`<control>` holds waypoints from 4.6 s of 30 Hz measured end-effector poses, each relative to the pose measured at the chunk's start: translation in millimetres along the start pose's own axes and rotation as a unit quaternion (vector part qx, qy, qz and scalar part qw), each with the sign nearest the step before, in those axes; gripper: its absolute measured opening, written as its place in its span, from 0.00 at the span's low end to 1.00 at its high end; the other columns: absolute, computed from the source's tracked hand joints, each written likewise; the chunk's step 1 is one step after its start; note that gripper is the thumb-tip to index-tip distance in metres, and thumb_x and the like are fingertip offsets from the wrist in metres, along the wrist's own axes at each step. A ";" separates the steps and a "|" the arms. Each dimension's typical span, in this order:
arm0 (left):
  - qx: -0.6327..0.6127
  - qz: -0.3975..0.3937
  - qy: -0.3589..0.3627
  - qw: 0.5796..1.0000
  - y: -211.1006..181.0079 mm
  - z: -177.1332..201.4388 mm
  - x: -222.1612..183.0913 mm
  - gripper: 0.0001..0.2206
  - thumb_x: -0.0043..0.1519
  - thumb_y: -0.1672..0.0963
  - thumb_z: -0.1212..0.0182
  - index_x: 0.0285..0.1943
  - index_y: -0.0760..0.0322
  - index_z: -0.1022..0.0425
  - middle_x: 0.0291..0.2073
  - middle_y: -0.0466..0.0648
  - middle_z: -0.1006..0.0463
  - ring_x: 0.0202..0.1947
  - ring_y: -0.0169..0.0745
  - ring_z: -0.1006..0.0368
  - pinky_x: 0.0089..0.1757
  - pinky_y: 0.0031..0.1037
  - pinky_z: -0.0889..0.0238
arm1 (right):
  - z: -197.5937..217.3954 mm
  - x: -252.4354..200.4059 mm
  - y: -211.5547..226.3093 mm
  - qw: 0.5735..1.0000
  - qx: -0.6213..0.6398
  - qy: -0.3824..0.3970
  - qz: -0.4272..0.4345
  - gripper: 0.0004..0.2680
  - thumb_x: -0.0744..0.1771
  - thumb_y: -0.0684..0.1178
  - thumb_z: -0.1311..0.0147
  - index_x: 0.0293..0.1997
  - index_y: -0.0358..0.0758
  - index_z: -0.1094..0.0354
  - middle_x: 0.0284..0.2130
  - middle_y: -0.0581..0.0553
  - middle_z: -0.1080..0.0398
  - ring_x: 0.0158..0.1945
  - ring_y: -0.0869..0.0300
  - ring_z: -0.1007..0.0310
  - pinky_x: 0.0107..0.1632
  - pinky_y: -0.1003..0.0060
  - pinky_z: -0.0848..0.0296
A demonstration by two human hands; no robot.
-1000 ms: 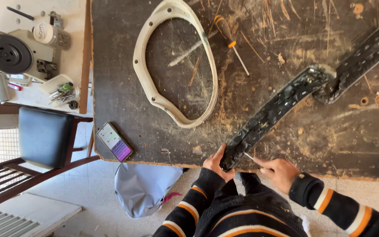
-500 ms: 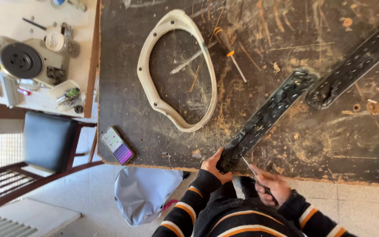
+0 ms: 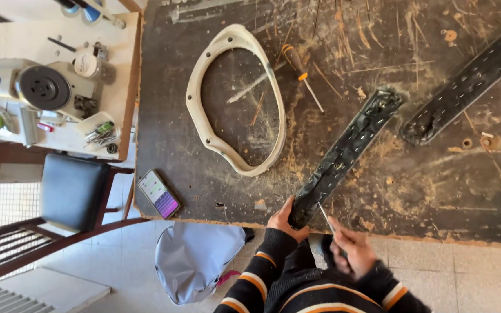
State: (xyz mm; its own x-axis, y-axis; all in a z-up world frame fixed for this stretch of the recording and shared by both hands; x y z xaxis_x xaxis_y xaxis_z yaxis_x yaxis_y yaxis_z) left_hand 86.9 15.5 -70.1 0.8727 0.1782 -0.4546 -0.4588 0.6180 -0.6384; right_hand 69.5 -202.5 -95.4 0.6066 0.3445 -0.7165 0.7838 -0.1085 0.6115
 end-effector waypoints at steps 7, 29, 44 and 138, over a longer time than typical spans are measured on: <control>0.034 0.078 0.034 0.996 -4.5 -8.6 -14.5 0.44 0.48 0.47 0.39 0.79 0.45 0.48 0.55 0.56 0.24 0.49 0.60 0.25 0.45 0.47 0.28 | 10.8 -13.1 84.5 0.884 -0.419 -0.019 0.206 0.18 0.67 0.48 0.47 0.66 0.54 0.32 0.62 0.50 0.30 0.63 0.67 0.28 0.66 0.73 0.33; 0.158 0.075 0.088 0.981 -56.3 -26.8 19.1 0.49 0.54 0.47 0.33 0.79 0.62 0.62 0.64 0.61 0.41 0.55 0.68 0.32 0.48 0.56 0.32 | 13.6 -5.2 62.1 0.863 -0.490 -0.048 0.119 0.18 0.68 0.52 0.51 0.69 0.57 0.40 0.63 0.47 0.35 0.55 0.56 0.20 0.48 0.63 0.14; 0.165 0.018 0.081 0.983 -43.1 -61.3 -1.4 0.47 0.49 0.50 0.41 0.79 0.70 0.58 0.65 0.62 0.39 0.51 0.68 0.29 0.44 0.52 0.30 | 28.3 -27.5 15.2 0.933 -0.348 -0.047 -0.078 0.21 0.68 0.46 0.46 0.72 0.56 0.40 0.13 0.48 0.32 0.11 0.64 0.39 0.17 0.69 0.28; 0.053 0.056 0.177 0.981 -47.8 -18.4 -18.5 0.45 0.43 0.45 0.32 0.74 0.54 0.42 0.54 0.48 0.22 0.48 0.44 0.22 0.51 0.32 0.27 | 51.5 -43.4 58.9 0.984 -0.101 0.014 0.146 0.19 0.68 0.44 0.51 0.70 0.44 0.39 0.15 0.45 0.36 0.12 0.62 0.42 0.13 0.67 0.38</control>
State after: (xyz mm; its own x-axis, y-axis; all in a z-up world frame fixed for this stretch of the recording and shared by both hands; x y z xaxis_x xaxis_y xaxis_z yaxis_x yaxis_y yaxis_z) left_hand 89.6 -31.4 -42.6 0.6964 -0.0154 -0.7174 -0.5122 0.6896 -0.5119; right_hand 96.2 -271.8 -45.5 0.7958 0.3527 -0.4922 0.5324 -0.0205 0.8462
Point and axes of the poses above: each hand's wrist, its own x-axis towards the middle knuckle, its own z-axis out of the back of the hand, y = z × x, the point moved 10 cm from there along x, towards the middle knuckle
